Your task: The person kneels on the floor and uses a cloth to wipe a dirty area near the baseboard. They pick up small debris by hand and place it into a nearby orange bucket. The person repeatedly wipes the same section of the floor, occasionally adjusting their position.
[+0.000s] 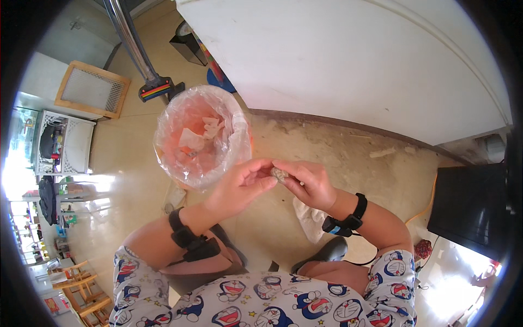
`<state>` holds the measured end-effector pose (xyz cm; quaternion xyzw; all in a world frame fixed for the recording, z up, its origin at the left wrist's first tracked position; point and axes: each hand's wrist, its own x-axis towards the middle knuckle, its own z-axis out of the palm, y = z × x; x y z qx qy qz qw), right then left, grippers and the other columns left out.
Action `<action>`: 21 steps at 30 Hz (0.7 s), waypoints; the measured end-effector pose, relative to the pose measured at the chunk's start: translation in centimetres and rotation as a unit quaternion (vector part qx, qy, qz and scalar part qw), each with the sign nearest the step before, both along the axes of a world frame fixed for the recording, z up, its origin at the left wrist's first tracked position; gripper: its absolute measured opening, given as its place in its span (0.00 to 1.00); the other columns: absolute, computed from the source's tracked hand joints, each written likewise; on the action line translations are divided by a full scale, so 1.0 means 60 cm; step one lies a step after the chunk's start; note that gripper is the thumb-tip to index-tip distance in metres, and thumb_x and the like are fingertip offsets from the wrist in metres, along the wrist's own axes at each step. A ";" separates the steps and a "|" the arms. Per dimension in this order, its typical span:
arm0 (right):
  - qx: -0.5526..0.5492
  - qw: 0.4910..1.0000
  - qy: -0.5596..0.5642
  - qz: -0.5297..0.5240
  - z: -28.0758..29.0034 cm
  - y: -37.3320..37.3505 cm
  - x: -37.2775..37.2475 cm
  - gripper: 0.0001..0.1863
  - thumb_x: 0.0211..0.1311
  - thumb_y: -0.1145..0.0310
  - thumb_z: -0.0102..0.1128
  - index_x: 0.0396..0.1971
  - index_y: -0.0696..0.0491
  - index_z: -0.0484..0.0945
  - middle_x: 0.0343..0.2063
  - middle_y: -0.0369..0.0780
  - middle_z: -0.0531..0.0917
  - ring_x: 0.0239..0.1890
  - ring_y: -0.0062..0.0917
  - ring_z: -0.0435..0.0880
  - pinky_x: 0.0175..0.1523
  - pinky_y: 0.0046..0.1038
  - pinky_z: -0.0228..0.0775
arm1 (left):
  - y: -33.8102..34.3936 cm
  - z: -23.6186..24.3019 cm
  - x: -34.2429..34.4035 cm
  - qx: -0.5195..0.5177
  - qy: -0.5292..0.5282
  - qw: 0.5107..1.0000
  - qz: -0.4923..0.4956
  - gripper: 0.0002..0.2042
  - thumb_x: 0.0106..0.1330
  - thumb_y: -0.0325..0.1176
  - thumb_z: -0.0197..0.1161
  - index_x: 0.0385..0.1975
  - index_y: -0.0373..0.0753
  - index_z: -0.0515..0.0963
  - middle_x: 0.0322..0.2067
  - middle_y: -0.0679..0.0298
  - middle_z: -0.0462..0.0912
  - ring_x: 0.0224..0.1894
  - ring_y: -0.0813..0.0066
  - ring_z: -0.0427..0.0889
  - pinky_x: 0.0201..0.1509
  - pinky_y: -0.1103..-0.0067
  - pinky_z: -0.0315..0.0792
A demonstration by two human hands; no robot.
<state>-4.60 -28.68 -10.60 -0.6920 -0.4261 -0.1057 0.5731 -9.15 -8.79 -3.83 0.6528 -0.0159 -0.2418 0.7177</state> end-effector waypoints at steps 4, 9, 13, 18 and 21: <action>-0.023 1.000 0.003 0.007 -0.002 0.000 -0.005 0.27 0.53 0.78 0.65 0.55 0.52 0.73 0.34 0.43 0.84 0.30 0.36 0.83 0.33 0.33 0.75 | 0.005 0.001 -0.003 -0.003 0.010 1.000 -0.009 0.16 0.69 0.24 0.57 0.56 0.33 0.69 0.49 0.66 0.75 0.53 0.81 0.73 0.57 0.80 0.68; -0.032 0.996 0.082 -0.005 -0.015 0.007 -0.018 0.27 0.58 0.81 0.59 0.58 0.52 0.67 0.30 0.43 0.80 0.28 0.38 0.81 0.32 0.34 0.73 | 0.015 0.007 -0.008 -0.029 0.029 0.998 0.052 0.12 0.73 0.34 0.52 0.50 0.35 0.72 0.45 0.63 0.77 0.50 0.76 0.76 0.57 0.76 0.70; -0.064 0.989 0.130 -0.025 -0.028 0.014 -0.019 0.23 0.62 0.78 0.54 0.57 0.52 0.64 0.29 0.44 0.78 0.28 0.40 0.79 0.32 0.36 0.71 | 0.044 0.014 0.008 -0.181 0.147 0.966 0.110 0.19 0.76 0.48 0.42 0.44 0.38 0.74 0.39 0.62 0.79 0.44 0.70 0.78 0.55 0.71 0.71; -0.169 0.948 0.270 0.019 -0.031 0.004 -0.029 0.17 0.64 0.74 0.55 0.52 0.54 0.66 0.27 0.46 0.78 0.30 0.41 0.79 0.33 0.37 0.71 | 0.061 0.014 0.011 -0.228 0.194 0.946 0.124 0.22 0.75 0.52 0.40 0.40 0.41 0.75 0.35 0.65 0.78 0.40 0.71 0.77 0.52 0.72 0.71; -0.194 0.937 0.291 -0.005 -0.031 0.001 -0.031 0.14 0.62 0.74 0.58 0.47 0.54 0.71 0.25 0.45 0.78 0.29 0.41 0.79 0.32 0.36 0.70 | 0.068 0.010 0.015 -0.204 0.182 0.945 0.178 0.21 0.75 0.53 0.41 0.40 0.41 0.74 0.35 0.66 0.78 0.40 0.73 0.76 0.51 0.72 0.71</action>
